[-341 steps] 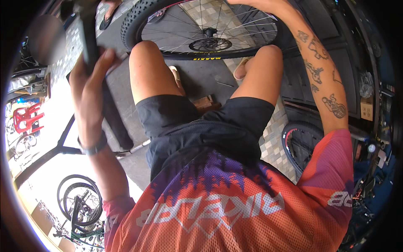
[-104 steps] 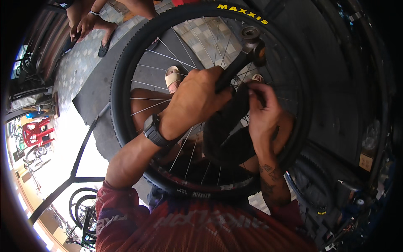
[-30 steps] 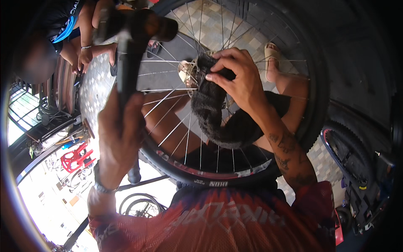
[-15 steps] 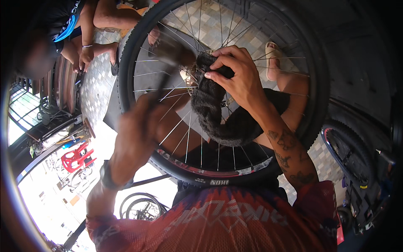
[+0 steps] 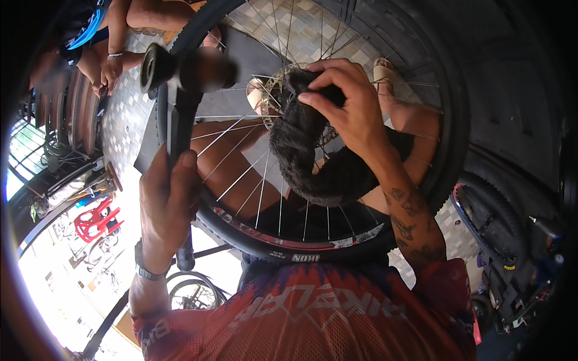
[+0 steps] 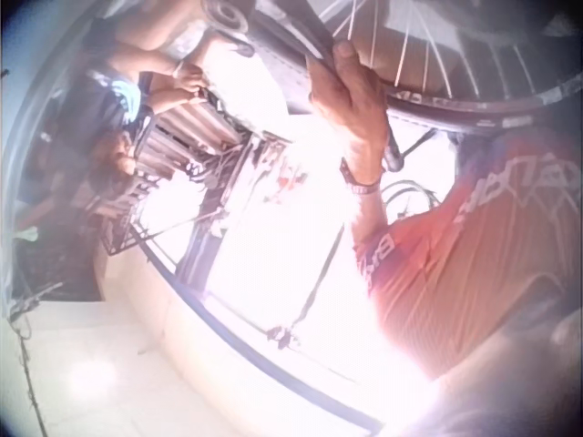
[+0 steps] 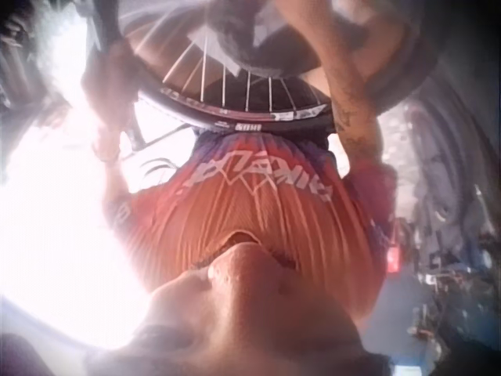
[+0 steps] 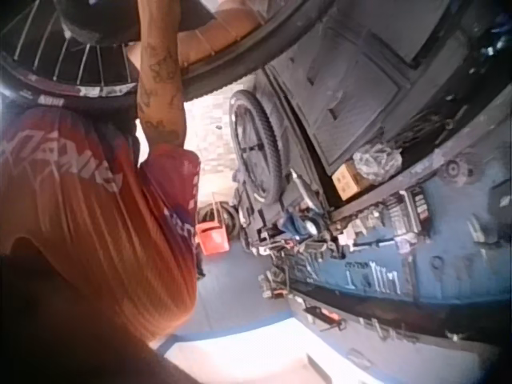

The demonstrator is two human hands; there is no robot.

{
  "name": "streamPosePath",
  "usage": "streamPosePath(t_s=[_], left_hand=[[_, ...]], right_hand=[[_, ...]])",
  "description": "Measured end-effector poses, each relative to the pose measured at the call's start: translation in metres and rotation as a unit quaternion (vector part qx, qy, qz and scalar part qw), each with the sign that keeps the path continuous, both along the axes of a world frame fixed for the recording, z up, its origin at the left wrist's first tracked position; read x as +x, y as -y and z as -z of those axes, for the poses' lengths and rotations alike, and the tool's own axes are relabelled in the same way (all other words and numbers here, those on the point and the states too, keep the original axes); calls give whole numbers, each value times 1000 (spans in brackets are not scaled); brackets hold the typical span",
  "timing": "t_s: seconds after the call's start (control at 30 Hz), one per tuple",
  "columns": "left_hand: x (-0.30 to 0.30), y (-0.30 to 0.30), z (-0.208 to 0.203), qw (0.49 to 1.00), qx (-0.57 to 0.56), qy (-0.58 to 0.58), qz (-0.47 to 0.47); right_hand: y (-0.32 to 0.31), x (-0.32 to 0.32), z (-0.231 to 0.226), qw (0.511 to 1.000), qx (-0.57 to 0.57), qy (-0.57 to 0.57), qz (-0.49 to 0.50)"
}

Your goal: The person removes a bicycle tire and inner tube from a wheel using a hammer and tire levers, then disassembles the hub with a screwdriver. The tire and tube are set aside, and the hub is worked on at a bench.

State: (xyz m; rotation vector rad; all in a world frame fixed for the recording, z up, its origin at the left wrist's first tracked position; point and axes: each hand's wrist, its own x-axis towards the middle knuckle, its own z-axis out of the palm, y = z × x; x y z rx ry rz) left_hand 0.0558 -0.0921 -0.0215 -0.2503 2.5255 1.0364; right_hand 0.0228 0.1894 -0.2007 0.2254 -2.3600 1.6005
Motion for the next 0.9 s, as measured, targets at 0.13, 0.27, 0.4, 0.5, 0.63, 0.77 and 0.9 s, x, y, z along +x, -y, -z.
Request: streamPosePath(t_s=[0.13, 0.27, 0.4, 0.5, 0.63, 0.77, 0.9], left_hand=[[27, 27, 27, 993, 98, 12, -58], [50, 36, 69, 989, 79, 31, -124], [63, 41, 94, 987, 137, 6, -80], [65, 58, 99, 991, 114, -16, -70], [84, 87, 86, 992, 104, -46, -63], [116, 109, 68, 985, 85, -101, -113], [144, 130, 58, 965, 98, -168, -179]], right_hand=[[-19, 20, -18, 999, 7, 1, -32], [-8, 59, -16, 999, 2, 40, 32], [23, 93, -2, 989, 40, 37, 138], [37, 100, 2, 971, 163, 69, 162], [33, 98, -18, 962, 228, 78, 128], [34, 106, -69, 975, -161, -28, 147], [33, 168, -123, 993, -86, 77, -16]])
